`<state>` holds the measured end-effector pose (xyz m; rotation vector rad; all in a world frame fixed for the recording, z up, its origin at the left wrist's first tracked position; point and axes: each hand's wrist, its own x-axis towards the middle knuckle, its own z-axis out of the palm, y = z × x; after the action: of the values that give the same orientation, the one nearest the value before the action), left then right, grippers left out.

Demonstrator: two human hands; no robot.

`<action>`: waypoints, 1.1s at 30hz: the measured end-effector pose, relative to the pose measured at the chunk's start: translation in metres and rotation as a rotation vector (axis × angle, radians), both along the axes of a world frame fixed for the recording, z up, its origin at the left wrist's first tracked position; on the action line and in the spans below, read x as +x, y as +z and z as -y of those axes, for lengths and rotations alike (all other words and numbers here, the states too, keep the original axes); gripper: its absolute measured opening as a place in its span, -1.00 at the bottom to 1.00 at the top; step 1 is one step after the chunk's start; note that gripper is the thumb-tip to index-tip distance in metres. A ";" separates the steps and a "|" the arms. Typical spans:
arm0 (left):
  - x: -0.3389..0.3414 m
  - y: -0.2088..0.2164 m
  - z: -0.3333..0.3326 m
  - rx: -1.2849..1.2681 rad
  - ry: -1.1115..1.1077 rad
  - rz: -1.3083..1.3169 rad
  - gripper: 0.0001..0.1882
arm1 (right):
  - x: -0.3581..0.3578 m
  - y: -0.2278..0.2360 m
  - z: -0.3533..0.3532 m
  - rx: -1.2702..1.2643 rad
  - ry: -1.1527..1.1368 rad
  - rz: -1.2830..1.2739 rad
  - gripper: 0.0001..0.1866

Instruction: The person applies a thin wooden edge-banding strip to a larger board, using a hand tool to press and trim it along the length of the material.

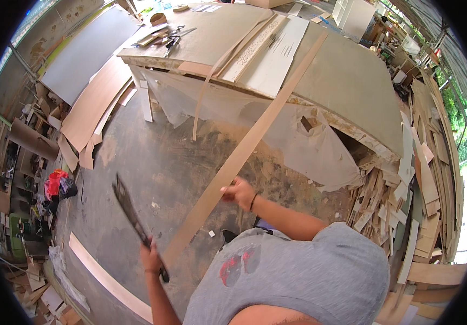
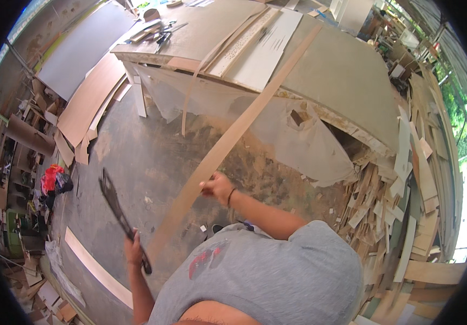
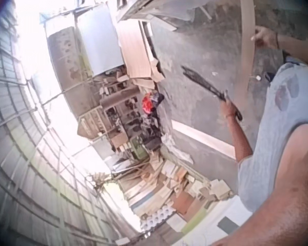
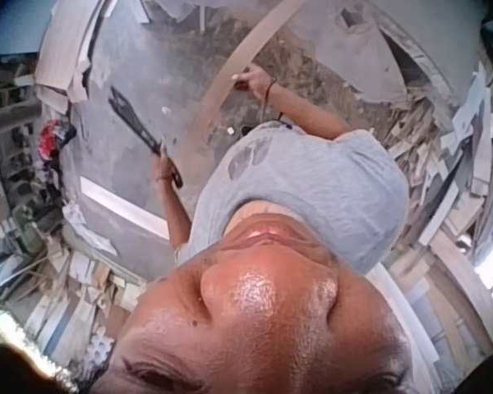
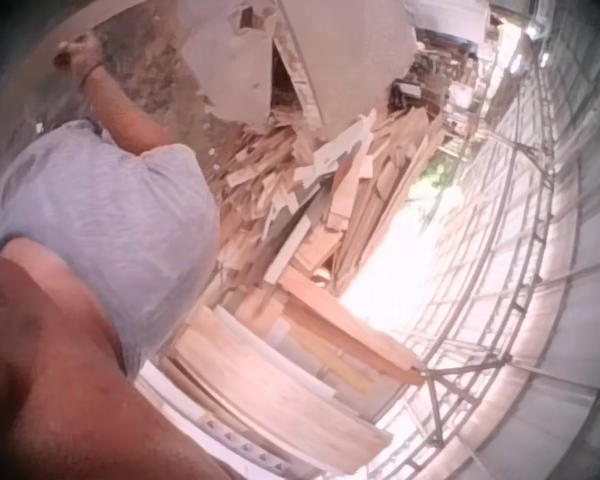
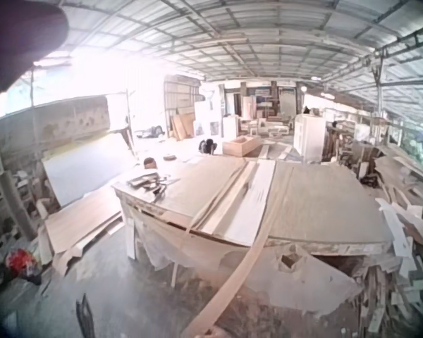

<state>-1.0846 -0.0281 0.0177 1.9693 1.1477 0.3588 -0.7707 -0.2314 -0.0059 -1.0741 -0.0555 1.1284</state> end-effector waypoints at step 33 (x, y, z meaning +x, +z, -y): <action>-0.202 -0.040 -0.035 -0.549 -0.033 -0.333 -0.74 | 0.113 -0.059 -0.026 0.215 -0.566 -0.252 -0.50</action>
<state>-1.2861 0.0074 -0.0222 1.5842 1.2540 -0.2923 -0.6575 -0.2055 -0.0653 -0.6848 0.3032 0.7139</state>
